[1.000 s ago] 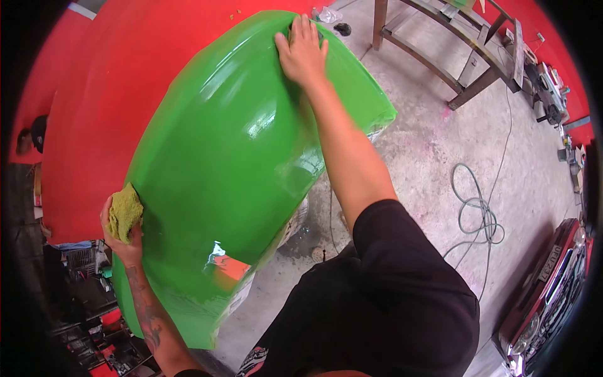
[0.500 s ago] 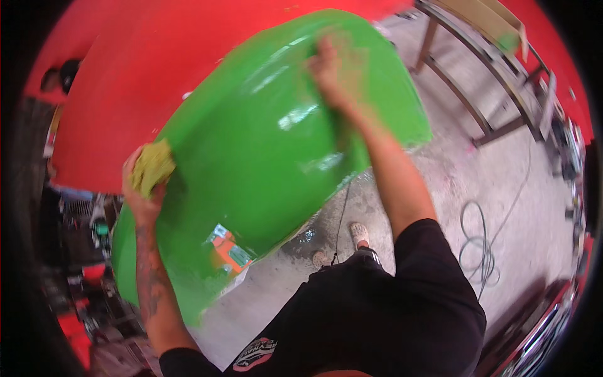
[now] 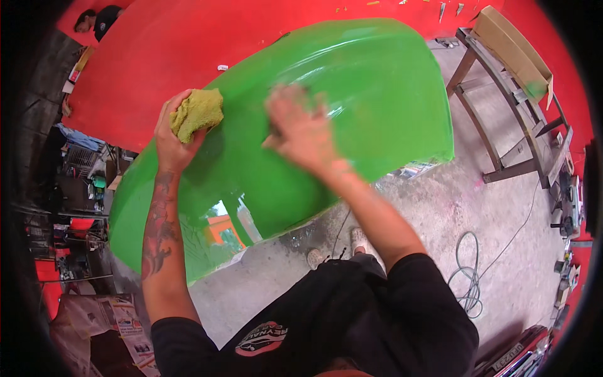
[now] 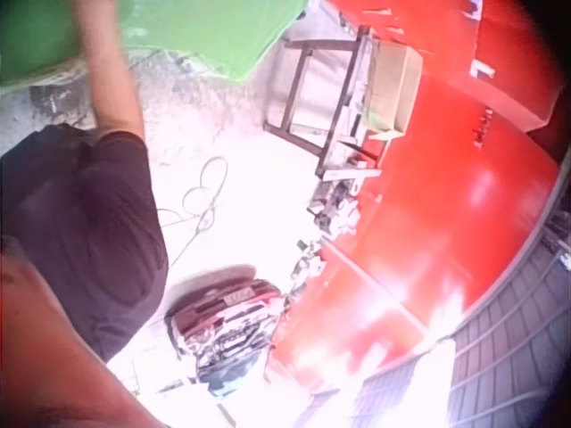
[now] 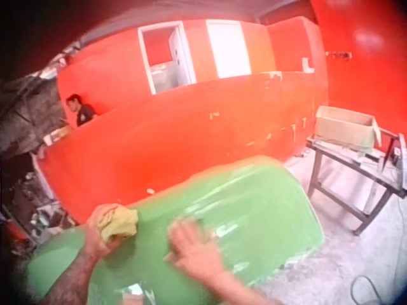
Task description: The person performs wet sanding on a green car panel using a sanding block while periodically rinsing the surface and a cloth in a bucket of water. They use one hand to rub the block across the panel and the other to hold a damp cloth.
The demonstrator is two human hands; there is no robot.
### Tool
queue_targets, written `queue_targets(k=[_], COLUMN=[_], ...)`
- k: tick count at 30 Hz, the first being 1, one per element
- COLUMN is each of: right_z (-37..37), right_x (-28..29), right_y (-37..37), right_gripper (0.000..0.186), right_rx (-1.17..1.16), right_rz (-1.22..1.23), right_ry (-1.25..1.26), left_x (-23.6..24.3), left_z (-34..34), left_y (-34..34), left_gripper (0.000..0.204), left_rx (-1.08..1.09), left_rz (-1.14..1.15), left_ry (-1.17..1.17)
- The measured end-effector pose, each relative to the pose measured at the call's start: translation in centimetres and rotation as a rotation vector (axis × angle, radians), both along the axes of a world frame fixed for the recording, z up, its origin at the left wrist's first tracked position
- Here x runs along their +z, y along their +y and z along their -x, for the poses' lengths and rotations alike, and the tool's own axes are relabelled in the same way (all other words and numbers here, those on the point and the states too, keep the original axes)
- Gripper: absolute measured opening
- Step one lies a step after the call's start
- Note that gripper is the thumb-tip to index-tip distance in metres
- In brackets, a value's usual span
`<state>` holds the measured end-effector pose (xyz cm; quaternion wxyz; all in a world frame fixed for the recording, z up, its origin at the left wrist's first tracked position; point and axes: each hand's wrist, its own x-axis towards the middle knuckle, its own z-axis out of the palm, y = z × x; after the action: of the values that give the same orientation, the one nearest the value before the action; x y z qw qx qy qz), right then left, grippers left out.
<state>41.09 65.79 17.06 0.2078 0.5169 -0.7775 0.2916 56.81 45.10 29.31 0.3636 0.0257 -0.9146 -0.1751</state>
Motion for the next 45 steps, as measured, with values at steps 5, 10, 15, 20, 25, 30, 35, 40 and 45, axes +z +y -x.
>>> queue_targets(k=[5,10,15,20,25,30,35,40,45], right_z=[8.9,-7.1,-7.7,4.3,-8.6,-9.9,0.6,-13.9,-16.9], right_x=[-1.7,-3.4,-5.4,-4.6,-8.0,-9.3,-9.6,-11.5,-11.8], right_y=[3.2,-0.5,1.8,6.2,3.0,5.5,9.7,4.9,7.5], right_gripper=[0.077,0.084,0.083,0.076,0.089,0.08,0.083,0.082,0.079], right_rx=[-0.551,-0.138,0.226,-0.553,-0.308,-0.01,-0.689,-0.346,0.074], right_rz=[0.186,0.016,-0.07,0.106,-0.044,-0.213,0.145,-0.246,-0.291], right_ry=[-0.18,-0.172,-0.092,-0.305,-0.189,-0.223,-0.43,-0.394,-0.482], left_x=[0.5,0.0,-0.7,0.0,-0.5,-0.9,-1.0,-1.3,-1.6], left_z=[0.9,0.9,-0.1,0.5,1.1,0.5,1.0,1.8,1.3], left_y=[1.0,0.5,-0.7,0.1,-0.3,-1.2,-1.9,-1.6,-3.3], left_gripper=[0.061,0.06,0.055,0.056,0.057,0.055,0.055,0.053,0.05], left_rx=[0.006,-0.004,-0.023,-0.03,-0.068,-0.067,-0.125,-0.156,-0.188], left_rz=[0.062,0.075,0.068,0.116,0.134,0.113,0.074,0.036,-0.005], left_ry=[0.0,0.018,0.035,0.008,-0.001,0.046,0.039,0.027,0.022])
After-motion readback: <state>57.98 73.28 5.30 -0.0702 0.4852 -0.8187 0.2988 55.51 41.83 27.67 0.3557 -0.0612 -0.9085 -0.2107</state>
